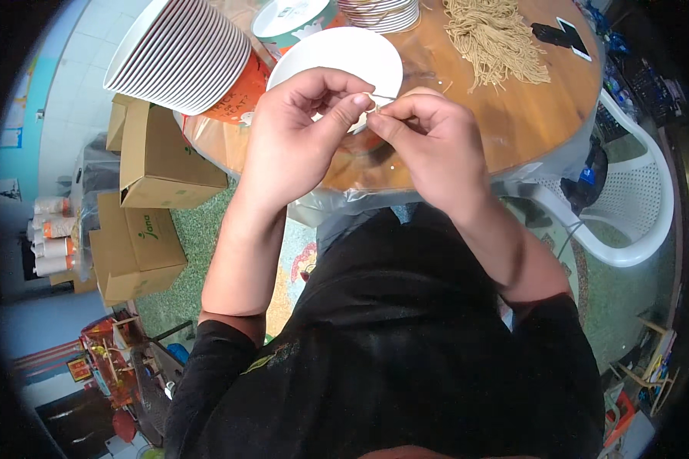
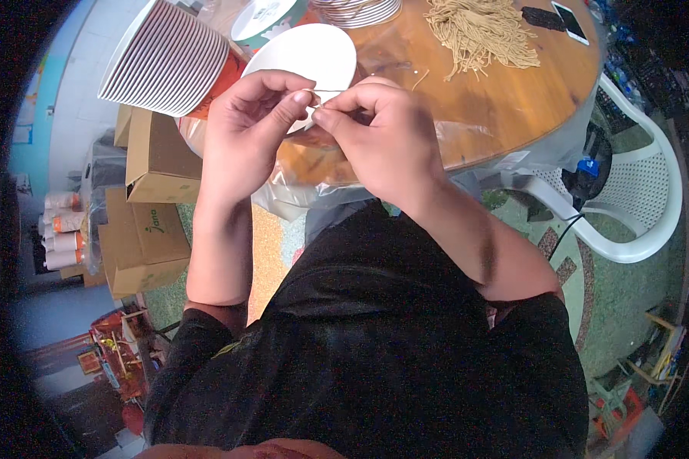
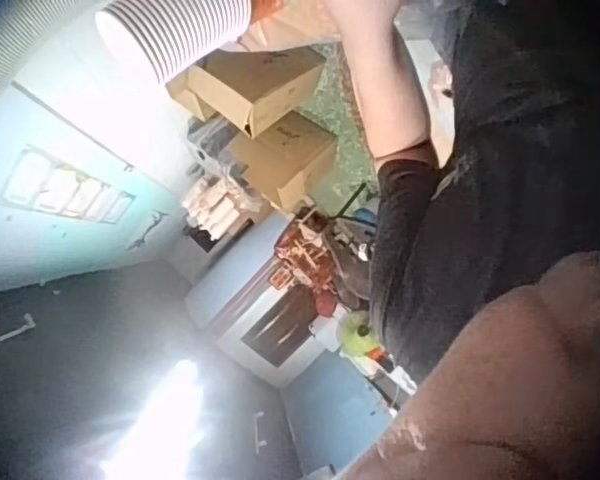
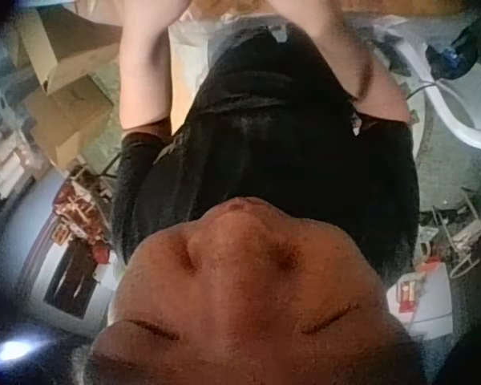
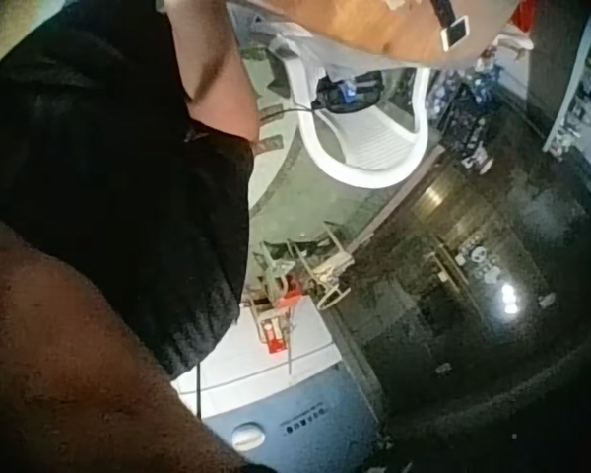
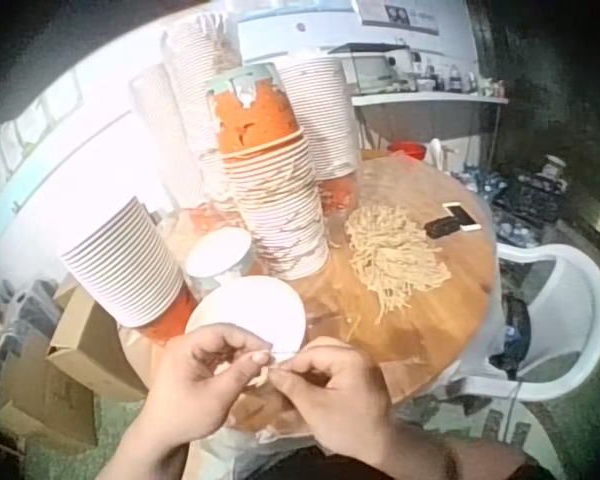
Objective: Tying rubber bands around individual paper cups to secure or mark them.
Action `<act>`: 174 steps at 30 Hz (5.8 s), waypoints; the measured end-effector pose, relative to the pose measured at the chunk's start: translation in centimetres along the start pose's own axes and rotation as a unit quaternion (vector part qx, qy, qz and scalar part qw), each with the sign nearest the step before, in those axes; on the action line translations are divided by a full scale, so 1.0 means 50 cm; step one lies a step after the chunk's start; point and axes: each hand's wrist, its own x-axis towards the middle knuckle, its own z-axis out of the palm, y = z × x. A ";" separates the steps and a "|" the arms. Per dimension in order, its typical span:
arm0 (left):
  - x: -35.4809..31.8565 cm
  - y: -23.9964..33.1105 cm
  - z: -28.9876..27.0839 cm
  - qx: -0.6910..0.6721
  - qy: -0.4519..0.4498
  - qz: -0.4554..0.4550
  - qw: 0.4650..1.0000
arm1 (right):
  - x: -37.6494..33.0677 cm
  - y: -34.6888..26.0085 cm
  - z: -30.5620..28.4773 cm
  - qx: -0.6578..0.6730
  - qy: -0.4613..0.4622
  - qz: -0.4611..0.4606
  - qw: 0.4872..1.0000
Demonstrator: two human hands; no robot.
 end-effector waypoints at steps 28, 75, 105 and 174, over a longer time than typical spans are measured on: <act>0.010 0.001 -0.030 -0.036 -0.080 -0.059 0.994 | 0.033 -0.030 -0.014 -0.195 -0.003 -0.132 0.972; 0.038 0.015 -0.049 0.013 -0.081 -0.104 0.991 | 0.049 -0.014 -0.025 -0.218 -0.009 -0.244 0.945; 0.037 0.006 -0.020 0.018 -0.009 -0.067 0.998 | 0.048 -0.014 -0.029 -0.257 -0.009 -0.297 0.920; 0.013 -0.027 -0.038 0.328 -0.097 0.286 0.895 | -0.077 0.043 0.004 0.089 0.074 -0.154 0.981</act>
